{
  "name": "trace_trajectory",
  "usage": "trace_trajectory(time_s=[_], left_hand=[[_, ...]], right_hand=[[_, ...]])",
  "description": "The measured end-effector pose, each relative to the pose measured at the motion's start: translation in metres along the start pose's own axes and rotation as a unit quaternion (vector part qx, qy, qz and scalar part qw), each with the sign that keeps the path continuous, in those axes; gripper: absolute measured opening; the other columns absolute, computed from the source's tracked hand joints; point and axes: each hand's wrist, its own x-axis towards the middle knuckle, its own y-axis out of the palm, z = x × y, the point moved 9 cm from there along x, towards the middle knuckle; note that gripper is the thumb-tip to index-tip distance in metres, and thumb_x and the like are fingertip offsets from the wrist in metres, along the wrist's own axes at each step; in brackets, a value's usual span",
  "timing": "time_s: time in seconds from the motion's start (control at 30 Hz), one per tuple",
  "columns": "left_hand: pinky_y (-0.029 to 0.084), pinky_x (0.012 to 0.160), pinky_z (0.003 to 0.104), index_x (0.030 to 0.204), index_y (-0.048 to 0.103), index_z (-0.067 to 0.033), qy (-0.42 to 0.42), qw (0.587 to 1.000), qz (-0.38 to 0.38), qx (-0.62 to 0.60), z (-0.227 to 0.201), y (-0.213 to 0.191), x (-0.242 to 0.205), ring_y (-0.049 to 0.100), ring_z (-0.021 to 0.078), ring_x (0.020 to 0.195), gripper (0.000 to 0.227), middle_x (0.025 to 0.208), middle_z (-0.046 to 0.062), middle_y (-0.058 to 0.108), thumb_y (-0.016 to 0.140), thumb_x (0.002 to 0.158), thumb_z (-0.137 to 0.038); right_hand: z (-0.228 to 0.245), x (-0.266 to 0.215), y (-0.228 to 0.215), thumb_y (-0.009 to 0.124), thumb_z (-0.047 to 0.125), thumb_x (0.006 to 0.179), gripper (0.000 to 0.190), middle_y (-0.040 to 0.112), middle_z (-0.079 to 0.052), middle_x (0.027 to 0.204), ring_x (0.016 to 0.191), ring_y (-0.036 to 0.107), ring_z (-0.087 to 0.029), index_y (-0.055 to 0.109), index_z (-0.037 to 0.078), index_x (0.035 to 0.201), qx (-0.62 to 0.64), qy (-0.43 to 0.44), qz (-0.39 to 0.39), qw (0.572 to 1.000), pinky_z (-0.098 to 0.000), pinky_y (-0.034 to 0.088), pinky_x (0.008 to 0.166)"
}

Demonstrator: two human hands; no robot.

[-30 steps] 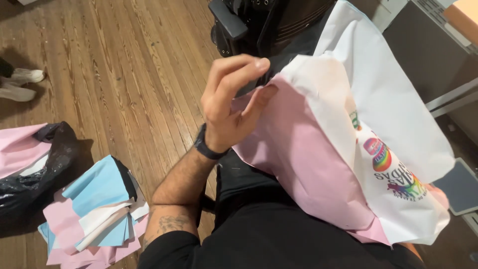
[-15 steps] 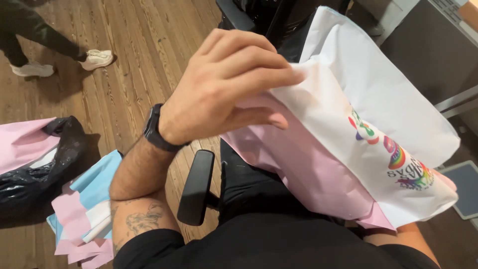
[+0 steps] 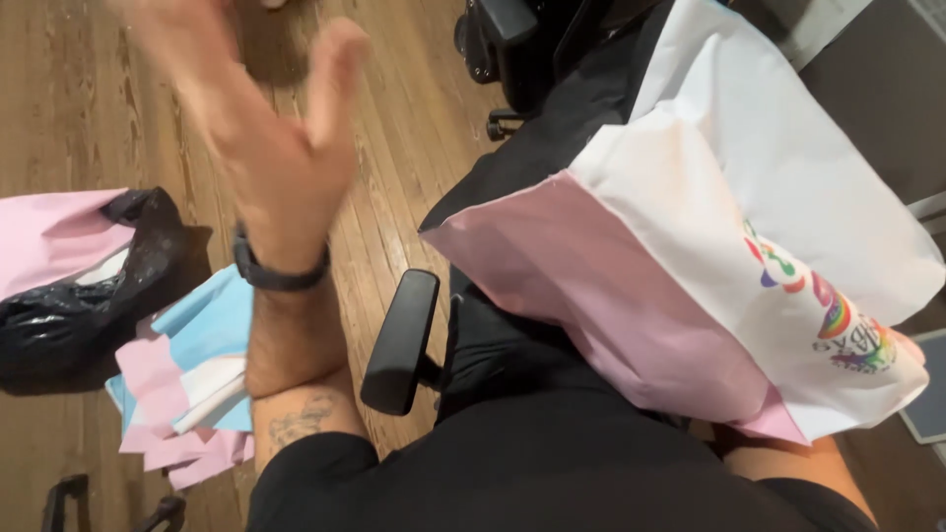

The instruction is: The person is assembling and checking the alignment of fabric panels for a tote bag.

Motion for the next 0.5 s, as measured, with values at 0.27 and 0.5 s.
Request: trace_trajectory(time_s=[0.27,0.5], left_hand=[[0.054,0.097,0.041,0.106,0.073,-0.0044,0.05,0.981,0.146,-0.121,-0.065,0.061,-0.024,0.065,0.0276,0.111,0.038,0.111,0.007,0.071,0.096,0.08,-0.023],[0.058,0.091,0.028,0.109,0.075,-0.007,-0.024,0.953,0.143,-0.266,-0.032,0.085,-0.048,0.068,0.0164,0.106,0.014,0.111,0.003,0.073,0.085,0.098,-0.009]], right_hand=[[0.027,-0.003,-0.017,0.068,0.016,0.093,0.054,0.052,-0.016,0.14,0.127,0.047,-0.03,0.046,0.0,0.139,-0.008,0.011,0.001,1.0,-0.0437,0.033,0.106],[0.049,-0.029,-0.027,0.067,0.016,0.093,0.051,0.053,-0.017,0.138,0.125,0.048,-0.031,0.047,0.0,0.138,-0.017,0.008,-0.013,1.0,-0.0443,0.033,0.105]])
